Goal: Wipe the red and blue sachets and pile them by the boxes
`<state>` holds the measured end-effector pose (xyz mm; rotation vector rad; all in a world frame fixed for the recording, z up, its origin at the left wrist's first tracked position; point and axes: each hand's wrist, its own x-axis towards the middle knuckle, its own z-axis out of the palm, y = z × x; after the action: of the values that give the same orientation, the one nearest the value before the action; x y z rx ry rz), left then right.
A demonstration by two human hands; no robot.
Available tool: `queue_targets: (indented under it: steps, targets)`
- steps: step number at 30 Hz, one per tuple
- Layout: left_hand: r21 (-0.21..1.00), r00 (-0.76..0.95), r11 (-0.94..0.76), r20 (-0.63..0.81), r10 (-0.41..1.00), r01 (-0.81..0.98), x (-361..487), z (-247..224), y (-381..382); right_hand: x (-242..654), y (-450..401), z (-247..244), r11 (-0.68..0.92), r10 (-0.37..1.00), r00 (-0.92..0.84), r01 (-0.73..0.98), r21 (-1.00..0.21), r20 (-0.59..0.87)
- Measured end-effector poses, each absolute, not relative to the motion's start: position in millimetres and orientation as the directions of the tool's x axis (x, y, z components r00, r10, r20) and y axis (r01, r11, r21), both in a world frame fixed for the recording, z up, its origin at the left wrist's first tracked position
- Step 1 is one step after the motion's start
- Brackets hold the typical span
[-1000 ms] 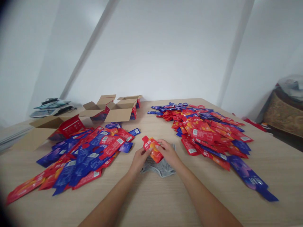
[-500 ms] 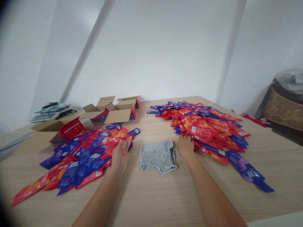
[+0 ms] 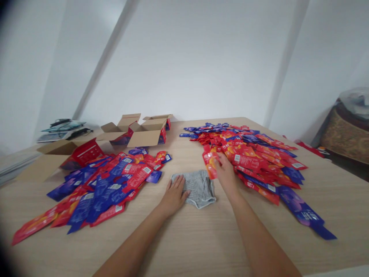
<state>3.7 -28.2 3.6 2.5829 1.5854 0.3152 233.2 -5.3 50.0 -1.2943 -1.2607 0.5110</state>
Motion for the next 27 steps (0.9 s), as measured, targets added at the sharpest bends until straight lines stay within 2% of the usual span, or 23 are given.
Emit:
queue_targets:
  steps: [1,3,5,6,8,11,14,16,18,20,23,27]
  targets:
    - [0.167,0.427,-0.444,0.127,0.895,0.88,6,4,-28,213,-9,45,0.301,0.913,0.252,0.115,-0.947,0.321]
    - [0.132,0.438,-0.451,0.116,0.891,0.882,10,5,-28,174,-14,30,0.155,0.986,0.084,-0.194,-0.969,0.141]
    - [0.105,0.467,-0.475,0.092,0.879,0.874,11,6,-27,149,-13,12,0.045,0.999,0.01,-0.287,-0.957,0.044]
    - [0.098,0.469,-0.475,0.082,0.879,0.874,11,6,-27,145,-10,5,0.019,1.0,0.018,-0.273,-0.962,0.014]
    - [0.101,0.435,-0.442,0.083,0.896,0.891,11,6,-27,152,0,-7,0.011,0.993,0.117,-0.141,-0.99,-0.005]
    - [0.108,0.394,-0.403,0.101,0.914,0.909,11,4,-27,180,18,-15,0.029,0.967,0.249,0.125,-0.992,0.06]
    - [0.109,0.397,-0.407,0.101,0.912,0.907,12,2,-26,191,24,-18,0.053,0.986,0.147,0.203,-0.978,0.084]
    - [0.11,0.401,-0.41,0.099,0.911,0.905,12,2,-26,184,21,-19,0.105,0.988,0.072,0.317,-0.943,0.135]
    - [0.109,0.408,-0.417,0.095,0.908,0.902,12,2,-26,173,14,-20,0.209,0.967,0.005,0.55,-0.808,0.254]
    - [0.106,0.414,-0.422,0.09,0.906,0.9,11,2,-26,163,5,-18,0.309,0.935,-0.127,0.747,-0.588,0.33]
    - [0.101,0.413,-0.42,0.086,0.907,0.902,11,3,-27,157,-6,-13,0.392,0.914,-0.313,0.846,-0.362,0.258]
    - [0.082,0.412,-0.417,0.073,0.908,0.905,11,3,-27,169,-6,-6,0.347,0.933,-0.307,0.906,-0.242,0.187]
